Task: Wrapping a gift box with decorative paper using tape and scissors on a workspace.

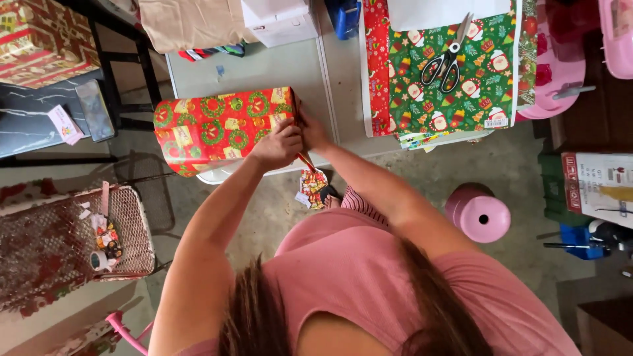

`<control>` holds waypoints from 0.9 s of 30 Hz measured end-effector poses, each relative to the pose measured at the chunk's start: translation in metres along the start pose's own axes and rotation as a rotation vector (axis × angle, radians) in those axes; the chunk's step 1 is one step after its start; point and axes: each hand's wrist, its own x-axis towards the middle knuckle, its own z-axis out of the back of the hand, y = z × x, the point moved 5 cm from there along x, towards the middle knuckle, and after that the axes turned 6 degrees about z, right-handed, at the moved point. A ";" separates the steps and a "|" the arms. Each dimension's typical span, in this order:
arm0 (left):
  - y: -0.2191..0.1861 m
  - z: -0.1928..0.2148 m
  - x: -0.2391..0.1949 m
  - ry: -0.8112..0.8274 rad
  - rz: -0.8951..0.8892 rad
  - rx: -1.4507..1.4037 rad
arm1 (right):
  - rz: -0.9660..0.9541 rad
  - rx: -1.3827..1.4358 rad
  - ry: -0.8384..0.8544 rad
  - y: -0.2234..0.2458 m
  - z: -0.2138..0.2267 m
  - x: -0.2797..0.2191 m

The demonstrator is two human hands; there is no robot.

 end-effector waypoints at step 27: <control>0.002 0.000 0.001 0.146 -0.001 -0.182 | 0.147 -1.059 0.423 -0.024 0.014 -0.094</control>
